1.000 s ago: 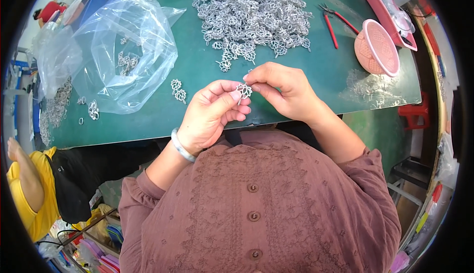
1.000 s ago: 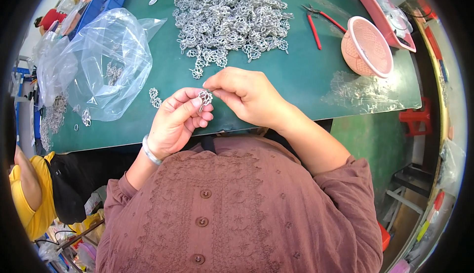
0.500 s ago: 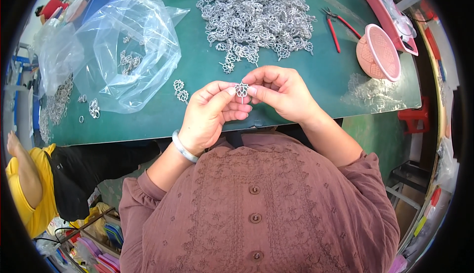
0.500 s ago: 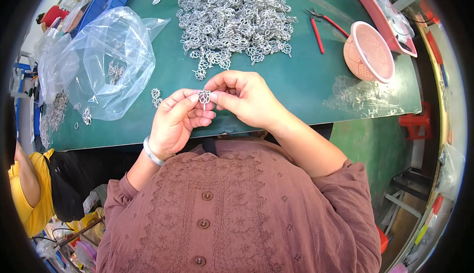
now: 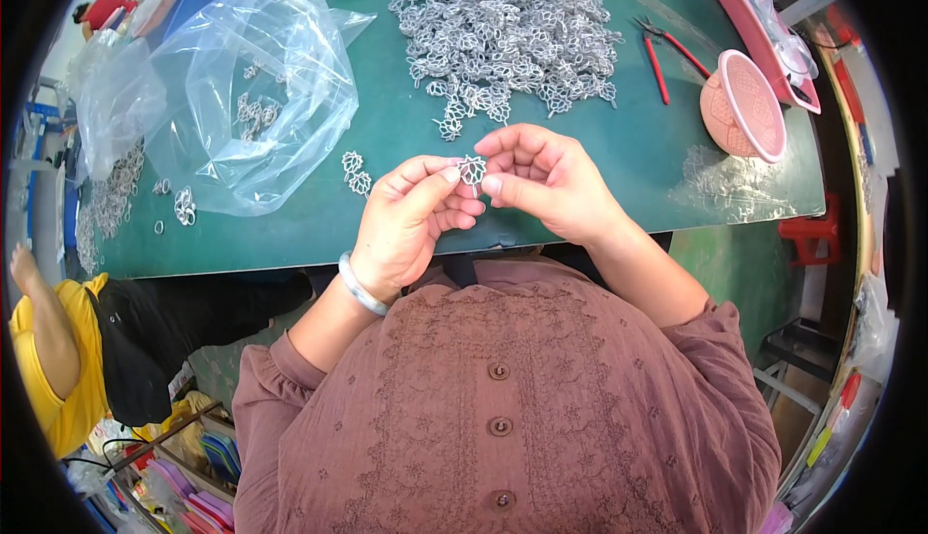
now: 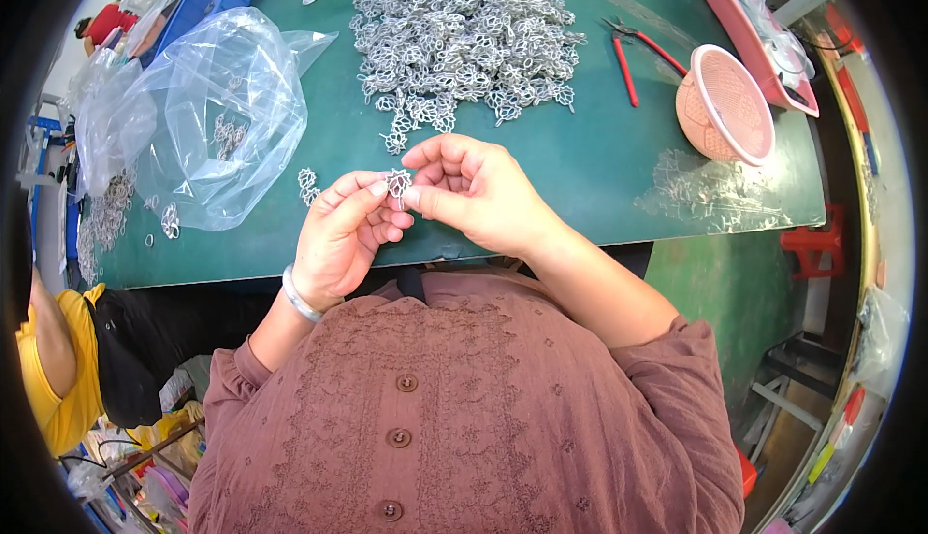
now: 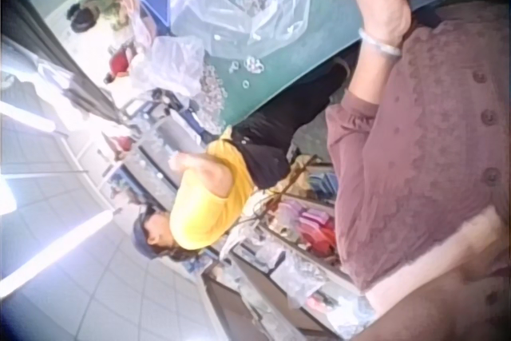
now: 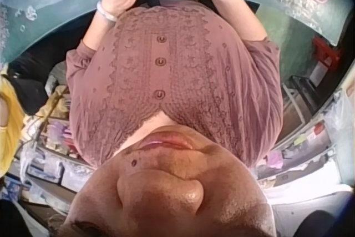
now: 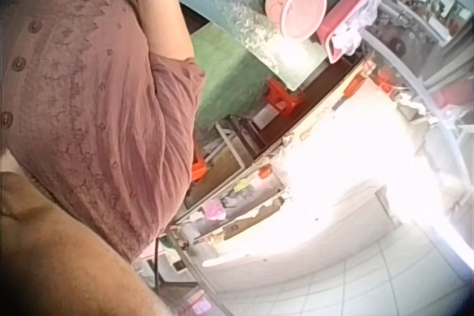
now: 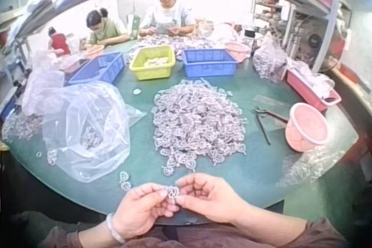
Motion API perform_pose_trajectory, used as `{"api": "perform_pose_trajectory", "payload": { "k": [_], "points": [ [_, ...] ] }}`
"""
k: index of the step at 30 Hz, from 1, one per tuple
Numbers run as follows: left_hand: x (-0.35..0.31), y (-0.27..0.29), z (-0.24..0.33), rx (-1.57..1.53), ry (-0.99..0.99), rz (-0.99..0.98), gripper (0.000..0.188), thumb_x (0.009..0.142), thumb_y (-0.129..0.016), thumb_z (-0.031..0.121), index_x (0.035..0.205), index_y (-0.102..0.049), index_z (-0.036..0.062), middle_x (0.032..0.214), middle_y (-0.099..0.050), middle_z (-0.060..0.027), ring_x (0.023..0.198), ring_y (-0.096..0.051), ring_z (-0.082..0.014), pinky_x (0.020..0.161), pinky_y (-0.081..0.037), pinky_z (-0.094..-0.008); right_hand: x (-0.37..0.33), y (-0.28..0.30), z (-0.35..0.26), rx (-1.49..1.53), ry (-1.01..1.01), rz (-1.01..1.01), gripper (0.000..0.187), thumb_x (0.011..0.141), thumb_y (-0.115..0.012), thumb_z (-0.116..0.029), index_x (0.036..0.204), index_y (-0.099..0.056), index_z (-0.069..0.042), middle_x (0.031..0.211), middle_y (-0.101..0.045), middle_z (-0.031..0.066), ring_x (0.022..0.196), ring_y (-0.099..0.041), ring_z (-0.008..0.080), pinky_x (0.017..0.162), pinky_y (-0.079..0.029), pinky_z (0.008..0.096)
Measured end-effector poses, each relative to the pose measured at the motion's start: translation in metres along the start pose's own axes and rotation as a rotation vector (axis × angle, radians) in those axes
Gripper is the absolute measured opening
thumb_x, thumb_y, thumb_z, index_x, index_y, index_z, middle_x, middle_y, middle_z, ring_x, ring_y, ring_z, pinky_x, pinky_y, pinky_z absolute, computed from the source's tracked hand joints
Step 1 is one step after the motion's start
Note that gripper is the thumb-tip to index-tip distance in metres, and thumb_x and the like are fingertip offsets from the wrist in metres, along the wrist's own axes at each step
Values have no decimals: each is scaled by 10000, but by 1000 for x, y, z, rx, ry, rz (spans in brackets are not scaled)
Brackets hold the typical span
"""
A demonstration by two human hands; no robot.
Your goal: The person joins small metal components together by hand at a workstation, placing finished pieces into a small pink basket.
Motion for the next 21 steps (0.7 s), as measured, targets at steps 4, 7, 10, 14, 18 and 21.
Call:
{"api": "perform_pose_trajectory", "payload": {
  "k": [4,7,10,14,18,21],
  "points": [
    [-2,-1,2,37,-31,30,147,872,-472,93,945,-554,-4,846,-610,-94,728,-606,-159,640,-501,-257,-3,-5,-4,-192,128,-20,292,739,-631,-41,1005,-520,3,791,-558,23,710,-521,60,626,-428,194],
    [-3,-3,4,49,-65,36,160,868,-481,91,953,-570,-11,863,-611,-102,748,-610,-167,666,-511,-268,-4,-5,-8,-355,194,12,289,735,-628,-34,1003,-524,-2,788,-557,25,706,-515,59,608,-422,194],
    [-4,-2,4,82,-81,42,163,868,-481,85,967,-572,-8,885,-613,-109,758,-607,-161,665,-510,-264,-5,-3,-6,-352,214,13,278,740,-616,-23,1002,-527,-5,784,-556,28,703,-514,63,613,-429,204],
    [-3,2,1,114,-73,52,164,868,-480,79,972,-570,-10,877,-615,-109,749,-601,-150,647,-503,-251,-5,-1,-2,-302,212,28,259,756,-593,-8,1004,-521,6,784,-555,33,700,-520,65,629,-439,205],
    [-3,2,1,123,-54,69,165,867,-483,82,969,-568,-16,845,-613,-100,717,-598,-144,628,-497,-241,-4,-3,1,-144,108,11,238,773,-573,6,1003,-515,21,790,-558,39,708,-535,69,650,-451,201],
    [-4,2,1,124,-48,79,165,867,-484,86,964,-566,-20,819,-610,-92,687,-593,-138,610,-494,-236,-3,-3,2,-106,62,4,234,774,-576,4,999,-516,24,795,-561,42,715,-542,71,658,-455,201]
  ]
}}
Point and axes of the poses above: each hand's wrist, its own x-axis towards the middle knuckle, its own y-axis out of the back of the hand, z = x × y, the point moved 7 cm from there along x, towards the middle knuckle
